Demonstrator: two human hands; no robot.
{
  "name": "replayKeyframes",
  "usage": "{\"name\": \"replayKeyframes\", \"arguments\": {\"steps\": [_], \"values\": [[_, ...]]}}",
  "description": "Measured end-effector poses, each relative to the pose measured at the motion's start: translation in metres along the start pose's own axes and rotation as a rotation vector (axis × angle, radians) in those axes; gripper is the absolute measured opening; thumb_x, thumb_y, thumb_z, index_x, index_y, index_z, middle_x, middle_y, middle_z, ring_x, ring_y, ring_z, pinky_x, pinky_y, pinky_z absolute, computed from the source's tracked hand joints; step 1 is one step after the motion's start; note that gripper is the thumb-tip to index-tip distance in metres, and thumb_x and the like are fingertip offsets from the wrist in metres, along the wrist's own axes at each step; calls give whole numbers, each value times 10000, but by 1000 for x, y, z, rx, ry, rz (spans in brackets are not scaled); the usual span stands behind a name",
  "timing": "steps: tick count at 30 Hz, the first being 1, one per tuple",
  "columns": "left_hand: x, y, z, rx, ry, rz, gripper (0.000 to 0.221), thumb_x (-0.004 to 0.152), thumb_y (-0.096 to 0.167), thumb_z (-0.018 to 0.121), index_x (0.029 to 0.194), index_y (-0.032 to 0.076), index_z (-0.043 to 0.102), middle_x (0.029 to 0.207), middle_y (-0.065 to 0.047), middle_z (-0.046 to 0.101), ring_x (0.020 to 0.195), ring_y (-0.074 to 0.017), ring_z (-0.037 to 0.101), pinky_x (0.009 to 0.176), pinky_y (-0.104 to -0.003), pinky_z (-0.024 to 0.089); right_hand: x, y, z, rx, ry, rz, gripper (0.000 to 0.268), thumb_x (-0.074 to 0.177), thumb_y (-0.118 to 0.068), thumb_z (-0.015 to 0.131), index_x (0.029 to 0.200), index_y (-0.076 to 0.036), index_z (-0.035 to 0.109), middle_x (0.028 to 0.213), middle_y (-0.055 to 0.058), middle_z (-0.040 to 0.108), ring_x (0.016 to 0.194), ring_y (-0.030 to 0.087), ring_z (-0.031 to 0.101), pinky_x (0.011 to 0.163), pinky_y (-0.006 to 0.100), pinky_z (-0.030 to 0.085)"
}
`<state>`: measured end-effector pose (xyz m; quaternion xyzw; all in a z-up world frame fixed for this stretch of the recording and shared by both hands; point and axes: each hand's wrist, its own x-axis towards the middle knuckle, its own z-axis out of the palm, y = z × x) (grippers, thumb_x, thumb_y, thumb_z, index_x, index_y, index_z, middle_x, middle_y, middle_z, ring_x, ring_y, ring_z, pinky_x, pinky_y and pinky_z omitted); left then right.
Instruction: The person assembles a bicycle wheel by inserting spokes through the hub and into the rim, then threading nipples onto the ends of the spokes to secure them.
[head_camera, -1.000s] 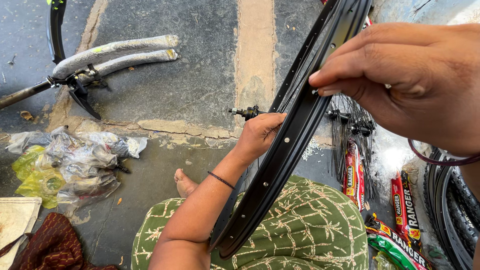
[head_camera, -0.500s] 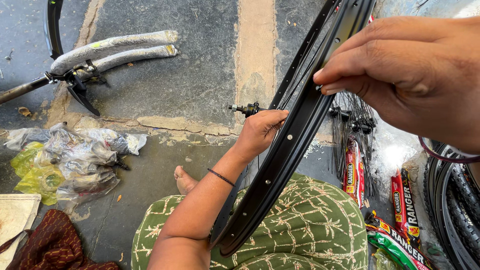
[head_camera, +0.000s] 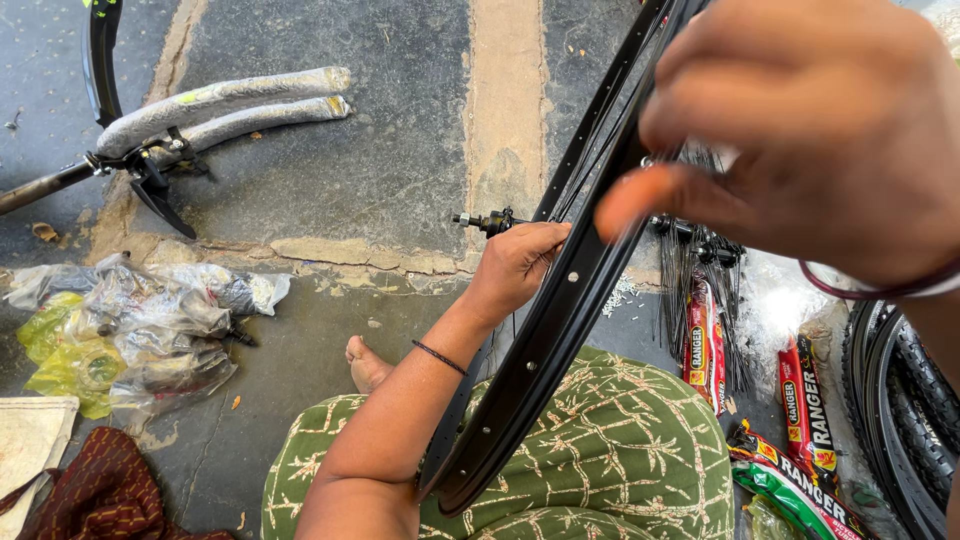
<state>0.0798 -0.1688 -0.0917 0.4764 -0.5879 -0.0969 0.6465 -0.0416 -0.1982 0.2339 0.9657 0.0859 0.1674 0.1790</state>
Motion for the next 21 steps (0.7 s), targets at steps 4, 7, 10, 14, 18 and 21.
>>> {"name": "replayKeyframes", "arguments": {"steps": [4,7,10,14,18,21], "values": [[-1,2,-3,-20,-7,-4,226,959,25,677,1180,54,710,1129,-131,758,1058,-280,750,919,-338,601,0,1,0,457,-20,211,292,779,-228,771,1006,-47,737,904,72,692,799,189,696,694,307,533],[-1,1,-2,-16,-7,-1,233,951,14,675,1178,52,709,1137,-137,754,1071,-291,747,926,-343,597,-4,-1,3,552,-40,280,147,826,-209,758,933,-108,762,900,47,710,778,135,695,655,275,519],[-3,-2,-1,-10,-3,-6,226,946,15,690,1168,52,705,1127,-138,752,1060,-295,747,914,-342,595,-6,-1,13,317,30,152,245,772,-232,877,833,-37,743,882,112,714,781,196,668,642,316,493],[1,-2,-2,-26,0,35,233,940,6,683,1167,52,705,1117,-140,754,1045,-295,744,913,-345,592,-6,-1,13,348,63,220,415,692,-264,913,896,26,699,934,131,698,789,220,628,692,322,458],[-2,-3,-4,-17,-27,-23,213,947,19,693,1157,45,713,1087,-142,759,1022,-292,749,889,-342,592,-3,-9,9,593,-13,412,186,771,-175,790,916,-69,744,901,52,694,781,137,646,663,250,479],[-2,-7,0,-4,-16,-32,216,962,28,686,1177,43,704,1097,-133,760,1029,-280,753,900,-334,597,-3,-5,14,466,22,261,152,828,-125,874,888,-46,759,876,80,707,804,143,670,683,262,473]]}}
